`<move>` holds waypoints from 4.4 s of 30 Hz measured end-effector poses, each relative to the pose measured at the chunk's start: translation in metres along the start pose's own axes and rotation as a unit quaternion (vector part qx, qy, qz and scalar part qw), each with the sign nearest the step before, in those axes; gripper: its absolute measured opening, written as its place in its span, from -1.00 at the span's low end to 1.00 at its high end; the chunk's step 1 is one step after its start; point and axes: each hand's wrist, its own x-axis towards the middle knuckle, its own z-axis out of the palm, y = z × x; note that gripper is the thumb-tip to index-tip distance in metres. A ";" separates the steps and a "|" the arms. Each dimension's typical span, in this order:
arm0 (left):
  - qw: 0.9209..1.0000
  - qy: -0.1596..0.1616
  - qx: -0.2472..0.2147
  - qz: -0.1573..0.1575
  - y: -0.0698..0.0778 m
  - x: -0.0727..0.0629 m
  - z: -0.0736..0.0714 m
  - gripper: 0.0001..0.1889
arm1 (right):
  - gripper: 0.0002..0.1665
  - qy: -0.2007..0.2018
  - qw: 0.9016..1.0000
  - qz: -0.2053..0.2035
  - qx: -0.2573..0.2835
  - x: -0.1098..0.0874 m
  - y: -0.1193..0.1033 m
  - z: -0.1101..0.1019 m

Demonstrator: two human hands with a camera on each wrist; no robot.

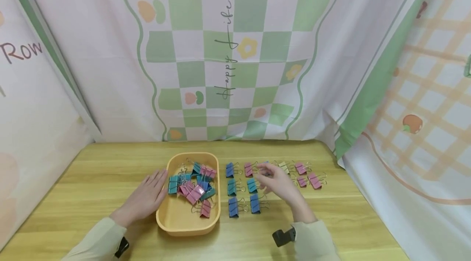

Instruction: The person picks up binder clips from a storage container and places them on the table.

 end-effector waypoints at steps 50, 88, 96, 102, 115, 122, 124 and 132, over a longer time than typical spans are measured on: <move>1.000 0.009 0.001 0.001 -0.001 0.001 -0.001 -0.44 | -0.86 -0.092 0.989 -0.063 -0.096 0.080 -0.044 0.146; 1.000 0.003 -0.001 0.001 0.003 0.000 -0.003 -0.45 | -0.69 0.097 0.985 0.007 0.144 0.001 0.000 -0.020; 1.000 0.007 0.000 0.004 0.000 0.000 -0.001 -0.44 | -0.78 0.125 0.983 0.033 0.129 -0.018 0.029 -0.037; 1.000 0.005 -0.002 0.002 0.000 0.000 0.000 -0.43 | -0.73 0.098 0.988 0.061 0.106 -0.030 0.049 -0.042; 1.000 0.000 0.004 -0.001 0.002 0.000 -0.001 -0.43 | -0.62 0.001 0.988 0.081 0.131 -0.034 0.076 -0.039; 1.000 -0.001 0.000 -0.003 0.002 0.000 -0.001 -0.44 | -0.54 0.069 0.992 0.099 0.027 -0.035 0.066 -0.038; 1.000 -0.002 -0.001 -0.003 0.002 -0.001 -0.002 -0.44 | -0.53 0.100 0.991 0.089 -0.017 -0.033 0.056 -0.038; 1.000 0.000 0.001 -0.004 0.001 0.000 -0.002 -0.44 | -0.52 0.085 0.996 0.021 -0.011 -0.009 0.002 -0.022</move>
